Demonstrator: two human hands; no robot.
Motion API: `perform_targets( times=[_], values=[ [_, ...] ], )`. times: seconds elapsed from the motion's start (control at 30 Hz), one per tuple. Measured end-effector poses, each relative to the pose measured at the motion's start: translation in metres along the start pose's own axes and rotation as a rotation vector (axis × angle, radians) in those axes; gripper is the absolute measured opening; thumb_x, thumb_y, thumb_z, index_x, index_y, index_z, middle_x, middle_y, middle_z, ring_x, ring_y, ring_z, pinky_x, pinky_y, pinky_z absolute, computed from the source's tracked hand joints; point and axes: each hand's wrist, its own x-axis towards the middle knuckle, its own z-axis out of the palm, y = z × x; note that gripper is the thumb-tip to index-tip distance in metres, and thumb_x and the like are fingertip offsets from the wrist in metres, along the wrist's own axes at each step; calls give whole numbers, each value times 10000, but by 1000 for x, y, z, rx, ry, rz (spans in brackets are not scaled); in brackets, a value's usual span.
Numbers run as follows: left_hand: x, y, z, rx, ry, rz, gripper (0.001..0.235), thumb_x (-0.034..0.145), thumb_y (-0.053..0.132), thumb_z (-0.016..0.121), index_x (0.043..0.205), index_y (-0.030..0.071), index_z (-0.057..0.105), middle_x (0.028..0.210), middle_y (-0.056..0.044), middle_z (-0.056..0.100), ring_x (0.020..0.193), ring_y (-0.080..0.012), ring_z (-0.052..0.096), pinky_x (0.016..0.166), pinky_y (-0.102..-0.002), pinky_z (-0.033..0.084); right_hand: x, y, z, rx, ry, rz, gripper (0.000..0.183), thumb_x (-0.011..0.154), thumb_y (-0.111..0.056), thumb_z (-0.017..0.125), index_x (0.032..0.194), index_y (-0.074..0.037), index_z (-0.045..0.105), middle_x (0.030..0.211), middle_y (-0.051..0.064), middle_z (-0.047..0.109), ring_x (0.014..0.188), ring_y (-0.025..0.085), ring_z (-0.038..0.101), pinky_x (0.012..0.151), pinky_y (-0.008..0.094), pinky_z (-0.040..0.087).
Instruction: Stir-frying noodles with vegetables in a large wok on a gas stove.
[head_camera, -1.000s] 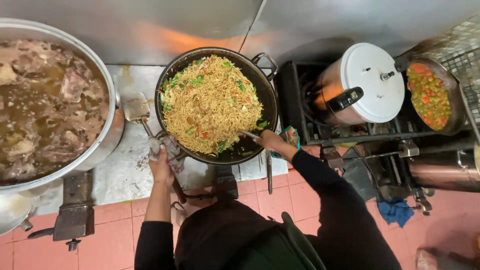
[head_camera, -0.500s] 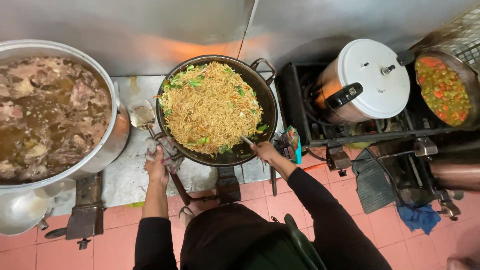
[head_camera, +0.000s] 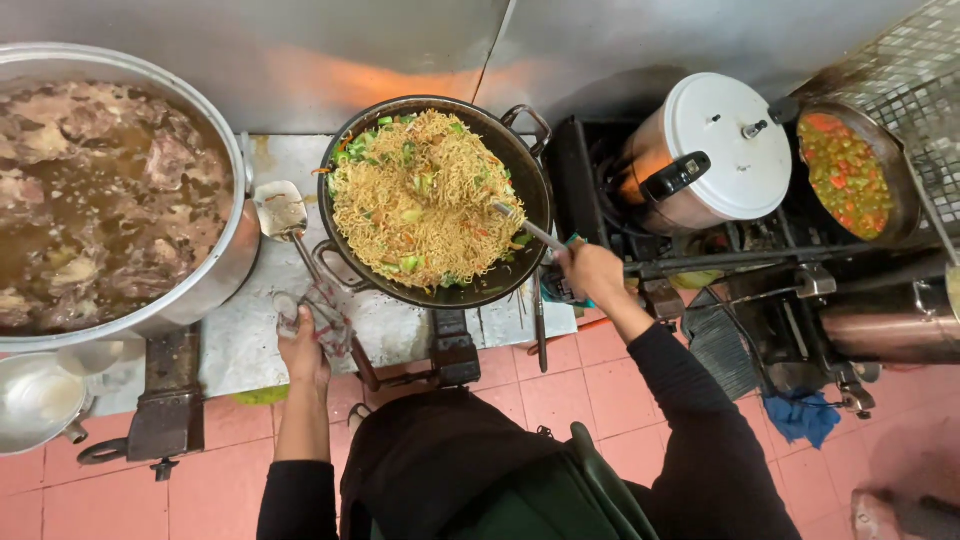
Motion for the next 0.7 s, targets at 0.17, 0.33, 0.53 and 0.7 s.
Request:
perform_targets(
  times=[0.17,0.33,0.53,0.7],
  values=[
    [-6,-14,-34,12,8,-13,605,1002,317,805,1446,45,496,1381,-175,583,1270,-289,567,1061,-474,502,-9,14,0,-471,582,-254,295,929,-469,638,965,-177,642,770,31,657,693,281,718,622,425,566],
    [-36,6,-41,106,33,-43,717,995,358,802,1478,-9,418,1449,-259,496,1368,-352,473,1126,-490,424,-46,-30,-54,-674,1063,-524,287,897,-140,598,1159,-107,711,861,92,526,771,290,544,619,387,361],
    [-114,115,8,420,-71,-245,917,892,593,753,1505,5,408,1508,-280,463,1415,-407,434,1195,-497,345,-30,-29,-48,-777,1088,-550,306,843,-93,618,1129,-65,722,821,99,529,719,291,522,617,396,352],
    [-16,-29,-35,-221,-30,-246,599,855,181,828,1364,123,519,1275,-100,614,1106,-247,628,948,-438,535,-18,-12,-44,-752,919,-415,289,875,-156,610,1140,-85,703,852,72,587,759,290,581,652,416,375]
  ],
)
